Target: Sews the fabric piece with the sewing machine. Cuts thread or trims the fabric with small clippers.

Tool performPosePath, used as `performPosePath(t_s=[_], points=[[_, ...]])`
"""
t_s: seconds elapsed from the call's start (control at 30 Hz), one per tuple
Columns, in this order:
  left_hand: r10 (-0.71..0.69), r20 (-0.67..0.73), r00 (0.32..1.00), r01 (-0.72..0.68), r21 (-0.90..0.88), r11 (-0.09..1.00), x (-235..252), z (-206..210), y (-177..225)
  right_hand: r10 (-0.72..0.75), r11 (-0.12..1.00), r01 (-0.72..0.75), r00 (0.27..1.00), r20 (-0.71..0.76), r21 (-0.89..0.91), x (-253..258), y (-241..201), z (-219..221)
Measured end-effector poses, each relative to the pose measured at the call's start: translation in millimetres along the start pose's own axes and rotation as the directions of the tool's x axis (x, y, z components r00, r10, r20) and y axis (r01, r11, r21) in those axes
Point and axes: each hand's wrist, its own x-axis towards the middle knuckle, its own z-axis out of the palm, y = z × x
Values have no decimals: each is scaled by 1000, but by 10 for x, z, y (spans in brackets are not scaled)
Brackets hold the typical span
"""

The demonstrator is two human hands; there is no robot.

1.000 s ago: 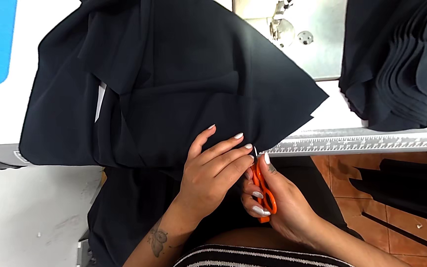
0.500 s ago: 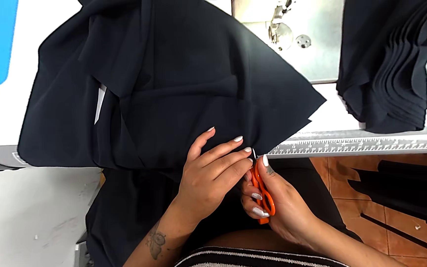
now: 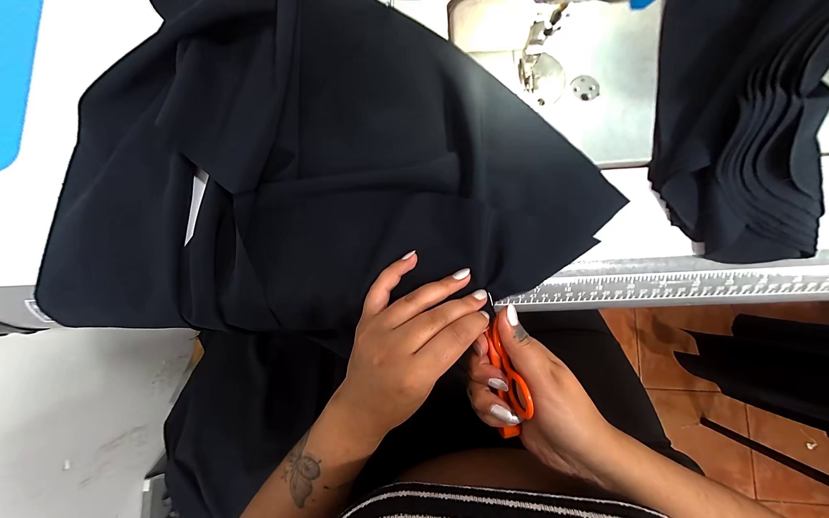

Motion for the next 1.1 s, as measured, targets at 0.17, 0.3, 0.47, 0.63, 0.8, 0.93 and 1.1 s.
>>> performPosePath(t_s=[0.17, 0.3, 0.47, 0.63, 0.8, 0.93, 1.1], points=[[-6, 5, 1000, 6, 7, 1000, -4, 3, -6, 4, 1000, -4, 1000, 6, 19, 1, -7, 5], [-9, -1, 1000, 9, 6, 1000, 5, 2, 3, 12, 1000, -12, 1000, 7, 18, -2, -13, 7], [-9, -2, 1000, 9, 2, 1000, 3, 0, 2, 14, 1000, -14, 1000, 6, 13, -2, -14, 8], [-9, 0, 1000, 9, 3, 1000, 5, -1, 1, 9, 1000, -9, 1000, -1, 11, 2, -7, 2], [-6, -6, 1000, 6, -1, 1000, 4, 3, 2, 5, 1000, -5, 1000, 6, 20, 1, -4, 4], [-13, -6, 1000, 13, 5, 1000, 0, 5, 4, 8, 1000, -8, 1000, 4, 20, 0, -2, 7], [-14, -4, 1000, 14, -1, 1000, 1, 7, 0, 3, 1000, -3, 1000, -2, 12, 4, 2, 8]])
